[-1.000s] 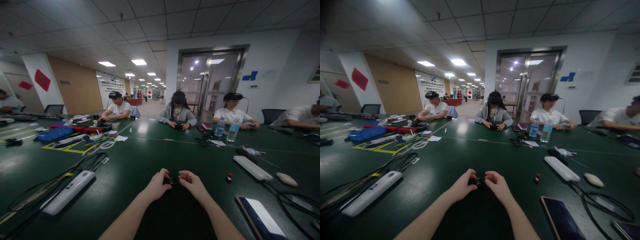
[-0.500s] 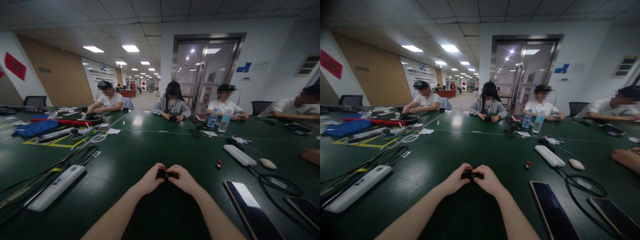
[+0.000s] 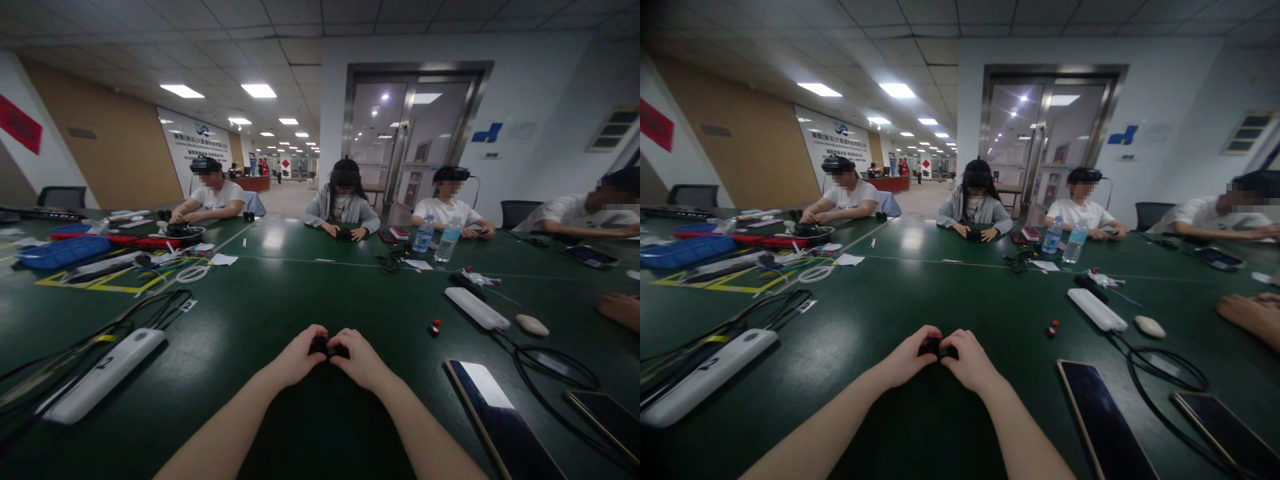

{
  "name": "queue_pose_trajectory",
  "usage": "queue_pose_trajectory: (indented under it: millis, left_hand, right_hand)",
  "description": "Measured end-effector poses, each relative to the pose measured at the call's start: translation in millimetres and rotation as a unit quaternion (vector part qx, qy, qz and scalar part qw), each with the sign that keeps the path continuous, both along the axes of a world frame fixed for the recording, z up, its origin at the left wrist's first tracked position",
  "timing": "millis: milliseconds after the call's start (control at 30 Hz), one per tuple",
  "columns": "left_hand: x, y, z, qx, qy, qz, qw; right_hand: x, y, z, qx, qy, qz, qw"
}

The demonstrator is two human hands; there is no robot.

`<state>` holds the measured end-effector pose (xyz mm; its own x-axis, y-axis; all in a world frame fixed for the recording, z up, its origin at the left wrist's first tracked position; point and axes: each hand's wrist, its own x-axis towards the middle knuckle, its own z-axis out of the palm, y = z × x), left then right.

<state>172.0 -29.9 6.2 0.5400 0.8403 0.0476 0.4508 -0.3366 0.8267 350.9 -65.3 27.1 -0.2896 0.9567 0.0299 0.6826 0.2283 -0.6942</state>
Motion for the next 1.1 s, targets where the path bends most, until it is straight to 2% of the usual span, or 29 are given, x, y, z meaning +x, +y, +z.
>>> queue_pose_trajectory:
  millis: [100, 200, 333, 400, 533, 733, 833, 1100]
  left_hand:
    - [0, 0, 0.5, 0.000, 0.004, 0.005, 1.000]
    - [0, 0, 1.5, -0.007, 0.007, 0.009, 1.000]
    - [-1, -1, 1.9, -0.018, 0.015, 0.020, 1.000]
    - [-1, -1, 1.2, -0.018, 0.017, 0.021, 0.999]
    - [-2, 0, -1.2, -0.007, 0.008, 0.011, 1.000]
    - [-3, 0, -3.6, 0.000, 0.015, 0.006, 1.000]
    - [-3, -1, -3.5, 0.015, 0.020, 0.004, 1.000]
    - [-3, -5, 3.8, 0.022, 0.027, 0.003, 0.999]
  right_hand:
    - [-1, 2, -2.4, -0.001, 0.046, -0.025, 0.999]
    - [2, 6, -6.3, -0.009, 0.148, -0.068, 0.987]
    - [13, 16, -12.2, -0.012, 0.319, -0.122, 0.940]
    - [20, 19, -15.5, -0.019, 0.375, -0.160, 0.913]
    - [33, 24, -22.0, -0.040, 0.427, -0.235, 0.872]
    - [43, 29, -25.7, -0.050, 0.478, -0.272, 0.834]
    - [43, 29, -24.1, -0.053, 0.484, -0.275, 0.829]
    - [45, 30, -28.9, -0.034, 0.442, -0.258, 0.859]
